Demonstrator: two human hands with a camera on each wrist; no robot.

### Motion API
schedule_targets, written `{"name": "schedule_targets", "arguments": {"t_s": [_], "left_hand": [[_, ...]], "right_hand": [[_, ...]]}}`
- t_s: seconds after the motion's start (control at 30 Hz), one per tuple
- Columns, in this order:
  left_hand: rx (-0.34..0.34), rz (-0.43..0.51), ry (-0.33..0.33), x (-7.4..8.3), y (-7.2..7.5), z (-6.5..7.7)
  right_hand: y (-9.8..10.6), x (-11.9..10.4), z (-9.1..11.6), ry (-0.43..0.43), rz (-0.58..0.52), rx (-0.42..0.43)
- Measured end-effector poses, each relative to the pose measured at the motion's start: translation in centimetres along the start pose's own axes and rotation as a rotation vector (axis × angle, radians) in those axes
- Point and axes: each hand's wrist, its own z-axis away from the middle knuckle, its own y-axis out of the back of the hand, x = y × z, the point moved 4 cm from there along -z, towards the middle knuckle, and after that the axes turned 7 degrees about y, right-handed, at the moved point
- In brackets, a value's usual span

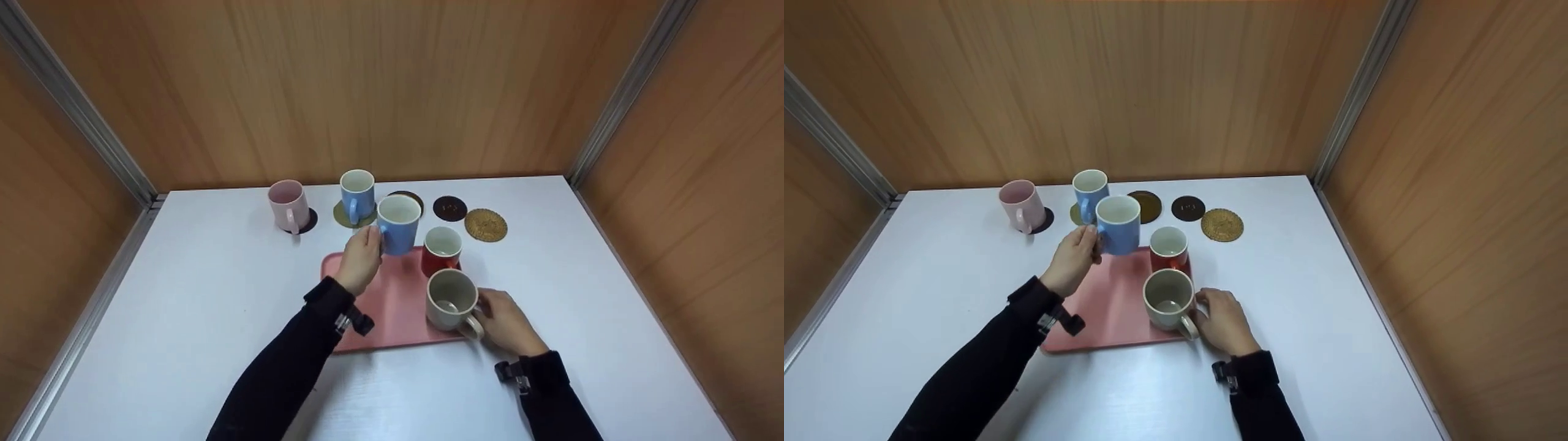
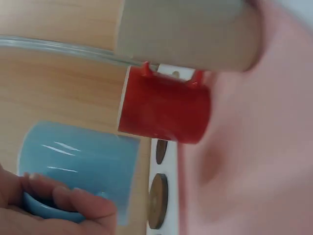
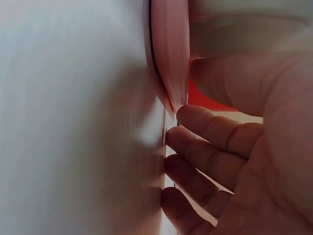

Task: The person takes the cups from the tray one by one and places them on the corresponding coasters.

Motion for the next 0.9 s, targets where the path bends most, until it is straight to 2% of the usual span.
{"name": "schedule_targets", "arguments": {"t_s": [0.1, 0.17, 0.27, 0.37, 0.53, 0.7, 0.9], "left_hand": [[0.047, 0.036, -0.032, 1.5, -1.3, -2.9], [0.082, 0.028, -0.028, 1.8, -2.1, -4.7], [0.130, 0.013, 0.004, 1.7, -3.4, -6.9], [0.171, -0.022, 0.054, 1.6, -4.5, -8.5], [0.177, -0.146, 0.095, 1.0, -5.3, -10.5], [0.153, -0.263, 0.085, 0.3, -5.2, -11.8], [0.096, -0.307, 0.044, 0.0, -5.6, -12.8]], "right_hand": [[-0.2, 0.0, 0.0, -0.006, -0.004, 0.008], [-0.3, 0.0, 0.1, 0.004, 0.003, 0.019], [-0.4, 0.1, 0.1, 0.002, 0.010, 0.027], [-0.3, 0.1, 0.0, -0.005, 0.012, 0.029], [-0.4, 0.0, 0.1, 0.006, 0.012, 0.042], [-0.4, -0.1, 0.1, 0.040, 0.022, 0.053], [-0.1, -0.1, 0.0, 0.079, 0.036, 0.065]]}}
